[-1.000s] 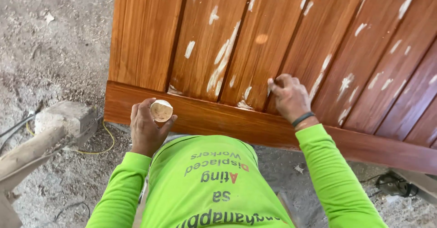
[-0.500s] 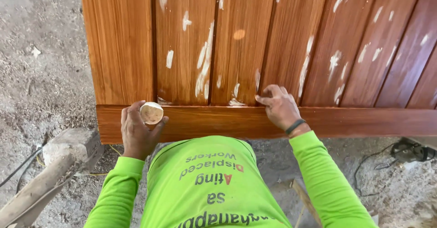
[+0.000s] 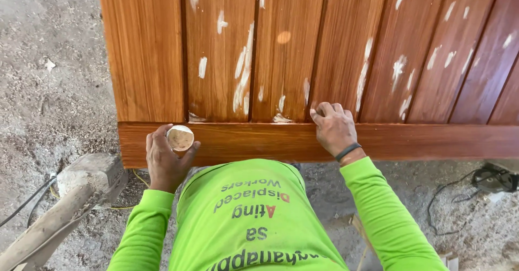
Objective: The person applies wood filler by hand to a louvered wooden door panel, dabbing small amounts of filler from a small container into holes and dents across the surface. They work over different sections of the panel and reposition around the door to reach more spots.
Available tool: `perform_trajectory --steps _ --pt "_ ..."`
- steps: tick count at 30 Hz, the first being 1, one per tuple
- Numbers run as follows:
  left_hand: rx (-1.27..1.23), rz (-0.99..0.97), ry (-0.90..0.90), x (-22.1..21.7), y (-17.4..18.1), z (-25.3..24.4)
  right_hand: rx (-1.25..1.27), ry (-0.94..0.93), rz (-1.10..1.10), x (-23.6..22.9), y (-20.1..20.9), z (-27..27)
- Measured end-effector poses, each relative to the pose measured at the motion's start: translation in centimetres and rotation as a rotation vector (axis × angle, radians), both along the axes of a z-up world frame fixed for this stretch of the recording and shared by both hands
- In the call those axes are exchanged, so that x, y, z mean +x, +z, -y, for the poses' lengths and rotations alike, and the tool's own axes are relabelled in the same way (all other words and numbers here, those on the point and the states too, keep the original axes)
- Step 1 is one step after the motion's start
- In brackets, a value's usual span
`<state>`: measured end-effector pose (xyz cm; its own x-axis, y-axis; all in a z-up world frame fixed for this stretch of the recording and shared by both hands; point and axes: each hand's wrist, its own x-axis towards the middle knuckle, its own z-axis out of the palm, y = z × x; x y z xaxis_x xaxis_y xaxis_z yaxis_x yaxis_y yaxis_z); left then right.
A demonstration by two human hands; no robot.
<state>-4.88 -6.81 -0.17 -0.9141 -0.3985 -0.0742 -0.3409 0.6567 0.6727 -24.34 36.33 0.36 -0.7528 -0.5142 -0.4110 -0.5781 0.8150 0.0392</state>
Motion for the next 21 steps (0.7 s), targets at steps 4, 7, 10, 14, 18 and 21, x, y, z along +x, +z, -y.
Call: perform_trajectory --steps 4,7,10,14,18,21 --pt "0.013 0.015 0.031 0.4 -0.1 -0.1 -0.050 -0.095 -0.010 -1.8 0.0 -0.2" --pt "-0.011 -0.016 0.019 0.9 -0.4 -0.2 -0.050 -0.116 -0.044 -1.8 0.1 0.9" --pt "0.019 0.047 0.059 0.8 -0.2 -0.9 -0.016 -0.016 -0.050 -1.0 0.4 1.5" --pt "0.040 0.063 0.068 0.8 -0.1 -1.1 -0.003 -0.004 -0.014 -1.7 -0.1 0.0" --pt "0.057 0.095 0.057 0.8 0.0 -1.2 0.002 0.000 -0.108 -3.7 -0.3 0.7" --pt "0.053 0.068 0.032 0.9 -0.3 -1.0 0.078 0.127 -0.159 -3.6 1.2 2.9"
